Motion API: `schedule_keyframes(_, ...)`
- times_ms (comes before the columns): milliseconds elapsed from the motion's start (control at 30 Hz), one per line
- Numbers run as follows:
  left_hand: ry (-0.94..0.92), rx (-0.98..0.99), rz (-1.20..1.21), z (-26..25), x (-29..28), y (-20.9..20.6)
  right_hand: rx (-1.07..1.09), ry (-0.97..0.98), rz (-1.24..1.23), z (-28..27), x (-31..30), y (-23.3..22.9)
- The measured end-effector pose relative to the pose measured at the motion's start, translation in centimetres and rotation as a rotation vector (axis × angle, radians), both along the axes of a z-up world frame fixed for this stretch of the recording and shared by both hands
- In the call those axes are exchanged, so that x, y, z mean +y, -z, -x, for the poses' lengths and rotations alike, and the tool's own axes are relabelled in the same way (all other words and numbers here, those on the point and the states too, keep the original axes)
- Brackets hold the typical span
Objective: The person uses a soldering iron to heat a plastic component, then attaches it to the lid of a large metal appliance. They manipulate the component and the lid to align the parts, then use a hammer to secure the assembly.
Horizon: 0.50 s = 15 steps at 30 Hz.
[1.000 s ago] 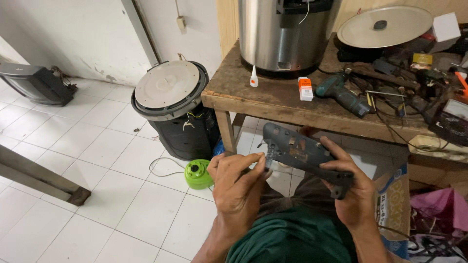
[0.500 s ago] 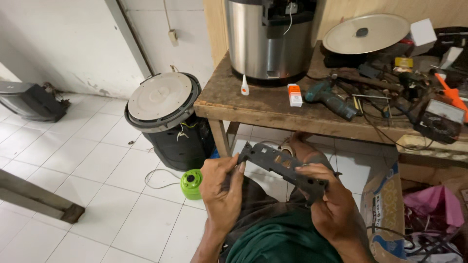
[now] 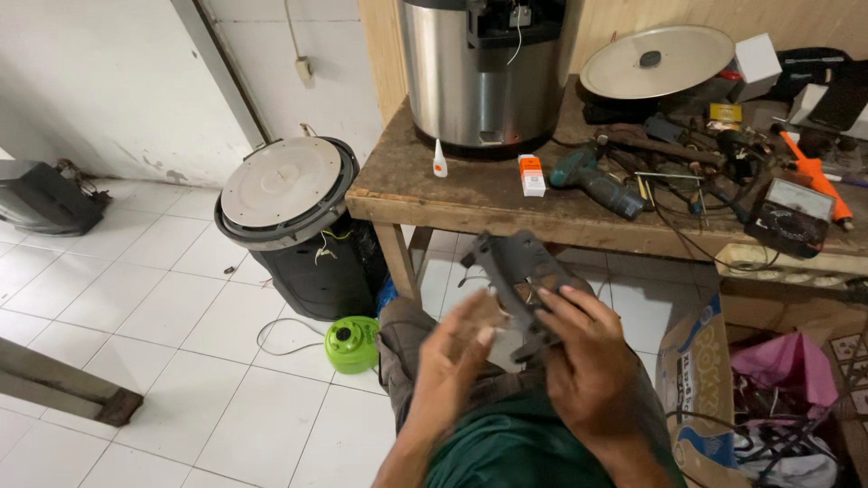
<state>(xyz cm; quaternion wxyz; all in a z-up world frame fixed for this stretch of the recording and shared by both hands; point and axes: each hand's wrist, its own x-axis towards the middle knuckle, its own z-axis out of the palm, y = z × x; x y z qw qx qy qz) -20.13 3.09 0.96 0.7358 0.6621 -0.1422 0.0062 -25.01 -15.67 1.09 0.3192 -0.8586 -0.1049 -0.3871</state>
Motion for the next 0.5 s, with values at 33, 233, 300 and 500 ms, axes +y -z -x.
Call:
schedule_keyframes(33,0.161,0.040,0.236,0.2,-0.5,0.1,-0.080,0.008,0.114,-0.2,0.0,0.7)
schedule_keyframes(233,0.326,0.295,0.659,-0.1,-1.4,0.5,-0.203,-0.035,0.268,-0.3,0.5,1.4)
schedule_keyframes(300,0.289,0.369,0.680,-0.7,-1.5,1.0,-0.193,-0.053,0.287,-0.5,0.1,2.5)
schedule_keyframes(500,0.084,0.688,0.706,-3.9,-0.5,3.7,-0.130,-0.263,0.022,0.8,0.3,-0.7)
